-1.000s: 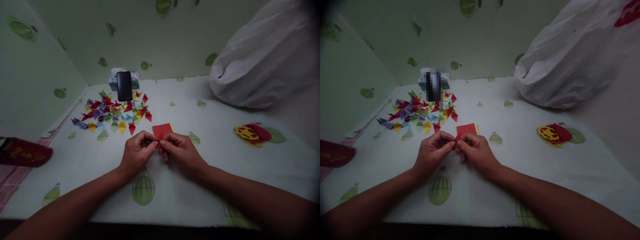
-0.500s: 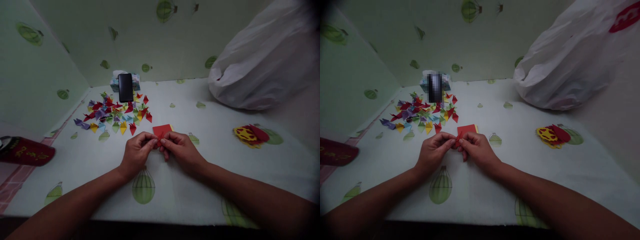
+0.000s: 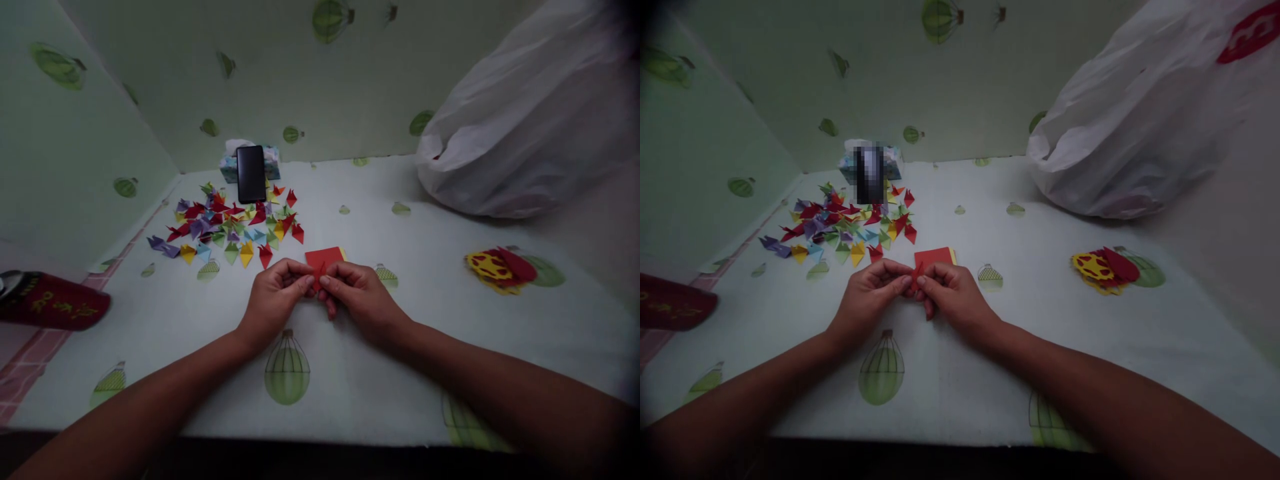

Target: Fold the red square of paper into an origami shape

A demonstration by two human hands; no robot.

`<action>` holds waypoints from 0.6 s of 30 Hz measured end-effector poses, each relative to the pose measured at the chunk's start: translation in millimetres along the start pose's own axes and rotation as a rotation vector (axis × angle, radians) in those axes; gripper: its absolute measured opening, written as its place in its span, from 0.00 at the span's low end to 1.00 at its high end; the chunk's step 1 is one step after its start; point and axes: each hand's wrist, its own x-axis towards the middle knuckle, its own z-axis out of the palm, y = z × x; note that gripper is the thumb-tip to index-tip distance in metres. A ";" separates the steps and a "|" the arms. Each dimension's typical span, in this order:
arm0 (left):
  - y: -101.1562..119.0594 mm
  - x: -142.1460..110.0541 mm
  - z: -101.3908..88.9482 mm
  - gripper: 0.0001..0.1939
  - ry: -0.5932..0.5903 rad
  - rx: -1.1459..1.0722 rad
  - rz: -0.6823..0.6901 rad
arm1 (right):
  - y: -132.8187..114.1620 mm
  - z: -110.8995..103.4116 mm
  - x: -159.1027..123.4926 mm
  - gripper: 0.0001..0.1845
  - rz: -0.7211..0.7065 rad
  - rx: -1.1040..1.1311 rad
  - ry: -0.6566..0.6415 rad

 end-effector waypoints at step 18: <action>4.5 3.4 -3.2 0.08 -0.037 -0.031 -0.144 | -47.1 -2.4 -21.9 0.07 -0.130 0.040 -0.206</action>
